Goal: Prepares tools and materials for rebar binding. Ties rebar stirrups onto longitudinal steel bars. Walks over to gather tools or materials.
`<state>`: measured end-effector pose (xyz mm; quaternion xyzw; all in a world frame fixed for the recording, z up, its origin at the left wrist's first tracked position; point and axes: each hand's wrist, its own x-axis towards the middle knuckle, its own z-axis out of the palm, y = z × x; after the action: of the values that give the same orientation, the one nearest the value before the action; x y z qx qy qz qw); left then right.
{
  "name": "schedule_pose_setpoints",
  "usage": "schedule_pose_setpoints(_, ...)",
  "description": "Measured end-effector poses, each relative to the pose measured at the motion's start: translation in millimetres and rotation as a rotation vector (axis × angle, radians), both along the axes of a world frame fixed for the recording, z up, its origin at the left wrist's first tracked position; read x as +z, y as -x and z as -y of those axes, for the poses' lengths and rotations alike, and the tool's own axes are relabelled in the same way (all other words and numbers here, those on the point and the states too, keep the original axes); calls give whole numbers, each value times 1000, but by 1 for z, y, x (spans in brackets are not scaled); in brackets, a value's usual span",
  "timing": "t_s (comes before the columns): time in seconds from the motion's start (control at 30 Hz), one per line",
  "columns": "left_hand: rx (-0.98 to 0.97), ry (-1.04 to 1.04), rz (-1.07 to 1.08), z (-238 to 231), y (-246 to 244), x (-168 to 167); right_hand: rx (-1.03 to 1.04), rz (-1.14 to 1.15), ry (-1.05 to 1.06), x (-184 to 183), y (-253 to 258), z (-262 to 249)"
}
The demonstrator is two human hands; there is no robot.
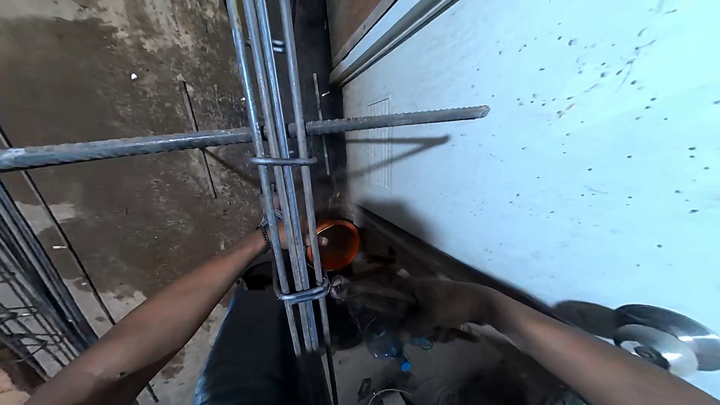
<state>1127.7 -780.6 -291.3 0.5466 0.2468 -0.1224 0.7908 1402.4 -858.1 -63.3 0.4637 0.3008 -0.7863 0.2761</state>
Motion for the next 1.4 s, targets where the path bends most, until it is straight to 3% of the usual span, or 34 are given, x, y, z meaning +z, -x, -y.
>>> schedule_pose_setpoints(0.03, 0, -9, 0, -1, -1, 2, -99, -11, 112, 3, 0, 0)
schedule_pose_setpoints(0.07, -9, -27, -7, -3, -2, 4, -96, -18, 93, 3, -1, -1)
schedule_pose_setpoints(0.23, -107, -127, -42, -9, -3, 14, 554, 168, -743, 20, 7, -1)
schedule_pose_setpoints(0.3, -133, -156, -44, -6, -2, 7, 809, 180, -1211, 25, 8, 19)
schedule_pose_setpoints(0.37, -145, -164, -45, -4, -1, 2, 968, 281, -1426, 26, 14, 33)
schedule_pose_setpoints(0.43, -146, -160, -40, -4, 0, 3, 1041, 315, -1495, 19, 14, 38)
schedule_pose_setpoints(0.57, -111, -181, 9, 3, -3, -6, 827, 160, -1466, -29, 0, 40)
schedule_pose_setpoints(0.7, -127, -205, 44, 7, -9, -20, 649, -3, -1576, -85, -13, 36)
schedule_pose_setpoints(0.83, -153, -177, -6, -4, -8, 5, 579, -21, -1460, -80, -13, 37)
schedule_pose_setpoints(0.93, -97, -124, 12, -3, -4, 1, 463, -8, -963, -40, -4, 26)
schedule_pose_setpoints(1.1, -44, -66, 3, 1, -2, 1, -96, 11, 164, 10, 9, -4)
schedule_pose_setpoints(1.17, -78, -92, -28, -1, -3, 2, -229, -23, 344, 7, 7, -5)
schedule_pose_setpoints(1.23, -101, -84, -66, -4, -3, 7, -114, -79, 130, 1, 3, -7)
schedule_pose_setpoints(1.4, -102, -124, -49, -1, -1, 0, 558, 180, -752, 23, 14, -2)
